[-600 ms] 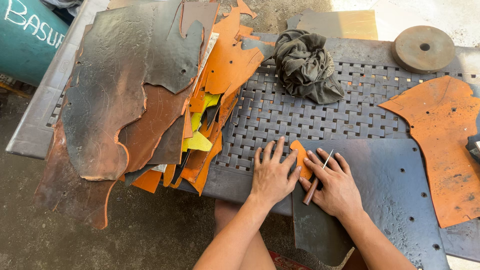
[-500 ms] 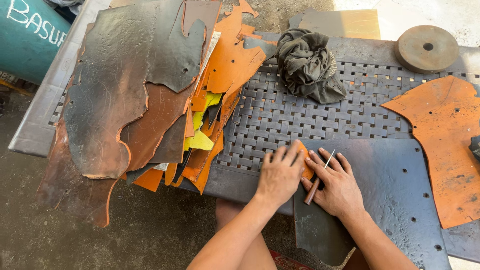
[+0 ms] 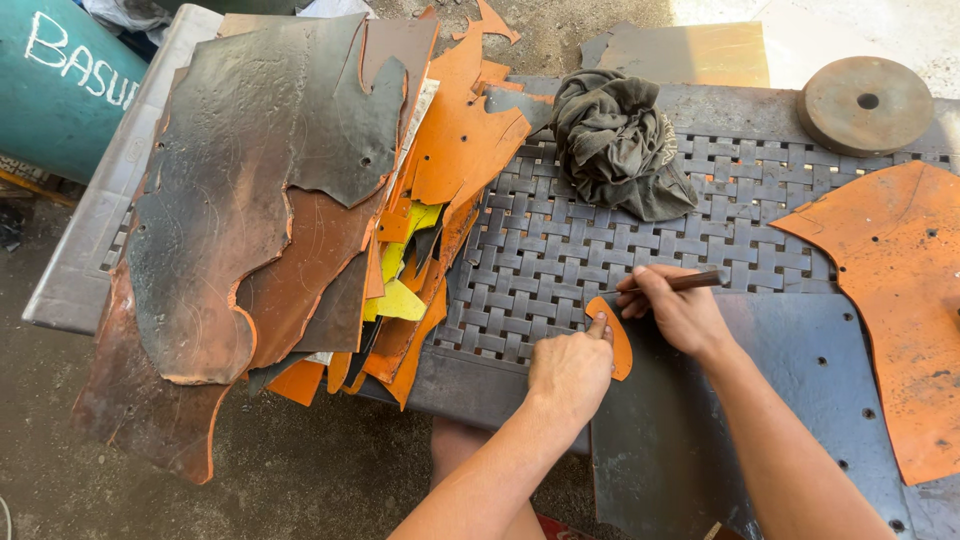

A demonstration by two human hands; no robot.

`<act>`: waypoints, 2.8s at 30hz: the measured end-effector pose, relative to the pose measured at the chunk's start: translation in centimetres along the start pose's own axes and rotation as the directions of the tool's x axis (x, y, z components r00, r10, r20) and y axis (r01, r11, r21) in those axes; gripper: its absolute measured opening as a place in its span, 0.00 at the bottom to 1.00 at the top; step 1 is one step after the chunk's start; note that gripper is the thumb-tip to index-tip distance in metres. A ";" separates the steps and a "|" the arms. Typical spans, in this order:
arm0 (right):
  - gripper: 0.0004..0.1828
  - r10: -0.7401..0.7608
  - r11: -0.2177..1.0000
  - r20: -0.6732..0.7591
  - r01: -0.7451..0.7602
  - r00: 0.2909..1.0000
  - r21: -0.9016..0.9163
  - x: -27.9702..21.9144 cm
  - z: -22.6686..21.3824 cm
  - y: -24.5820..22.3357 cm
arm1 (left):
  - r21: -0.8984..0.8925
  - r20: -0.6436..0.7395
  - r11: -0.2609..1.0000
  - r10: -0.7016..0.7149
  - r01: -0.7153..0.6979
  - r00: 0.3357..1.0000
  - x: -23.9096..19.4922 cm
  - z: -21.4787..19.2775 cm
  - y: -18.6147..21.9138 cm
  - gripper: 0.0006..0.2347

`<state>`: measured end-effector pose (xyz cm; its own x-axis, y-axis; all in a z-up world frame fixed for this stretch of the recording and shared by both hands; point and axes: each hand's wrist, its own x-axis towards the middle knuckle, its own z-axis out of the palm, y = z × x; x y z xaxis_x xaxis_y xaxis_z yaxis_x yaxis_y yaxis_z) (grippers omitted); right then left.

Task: The person uses a knife to cut a small orange leather piece on a dark cutting mat. They repeatedly reposition the piece and trim its edges while seated at a low table.

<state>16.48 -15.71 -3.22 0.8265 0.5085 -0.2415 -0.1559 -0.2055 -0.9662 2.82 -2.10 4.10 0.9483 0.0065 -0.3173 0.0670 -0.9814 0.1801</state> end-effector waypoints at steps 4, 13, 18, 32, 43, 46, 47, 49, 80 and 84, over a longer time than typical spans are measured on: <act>0.20 0.020 1.000 -0.012 -0.020 1.000 0.012 0.2 0.3 -0.1 | 0.010 0.103 1.000 -0.026 0.025 0.994 0.1 -0.6 0.3 0.22; 0.20 -0.008 0.999 0.013 0.008 1.000 -0.043 -0.2 0.4 -0.4 | 0.063 0.098 0.998 0.015 -0.022 0.995 0.1 -1.2 0.4 0.23; 0.19 -0.092 0.975 0.046 0.099 0.995 -0.201 -1.2 0.7 -1.0 | 0.058 0.186 0.998 -0.036 0.025 0.982 0.1 -1.5 0.6 0.25; 0.13 -0.364 0.769 -0.150 0.206 0.919 -0.605 -11.7 3.9 -4.3 | 0.002 -0.008 1.000 0.007 -0.007 1.000 1.0 0.9 0.3 0.09; 0.20 0.038 0.994 -0.344 -0.001 0.938 0.109 -15.6 3.4 -0.9 | 0.068 -0.022 0.996 0.065 -0.063 0.998 2.4 0.4 0.3 0.05; 0.19 -0.034 0.999 -0.273 0.034 0.962 -0.005 -15.5 3.6 -0.8 | 0.085 -0.019 0.989 0.123 -0.121 0.992 3.5 -0.7 -0.1 0.04; 0.18 -0.071 0.994 -0.214 0.050 0.974 -0.102 -15.5 4.1 -0.9 | 0.099 -0.026 0.985 0.143 -0.140 0.989 3.8 -1.1 0.1 0.04; 0.17 -0.137 0.968 -0.147 0.101 0.980 -0.229 -15.4 5.2 -1.1 | 0.102 -0.017 0.983 0.156 -0.154 0.988 4.1 -1.7 0.4 0.04; 0.15 -0.314 0.878 -0.165 0.220 0.935 -0.424 -11.3 -0.5 -13.4 | 0.186 0.216 0.979 -0.127 0.087 0.968 5.8 1.1 8.8 0.06; 0.17 0.105 0.813 0.295 0.089 0.950 -0.576 -2.2 2.8 -13.3 | 0.342 0.302 0.936 -0.197 0.087 0.933 6.5 2.1 11.3 0.06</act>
<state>15.21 -11.81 9.93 0.6088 0.7081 -0.3578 0.2585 -0.6034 -0.7544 9.07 -13.58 2.13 0.7773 0.1415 -0.6130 0.0388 -0.9833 -0.1776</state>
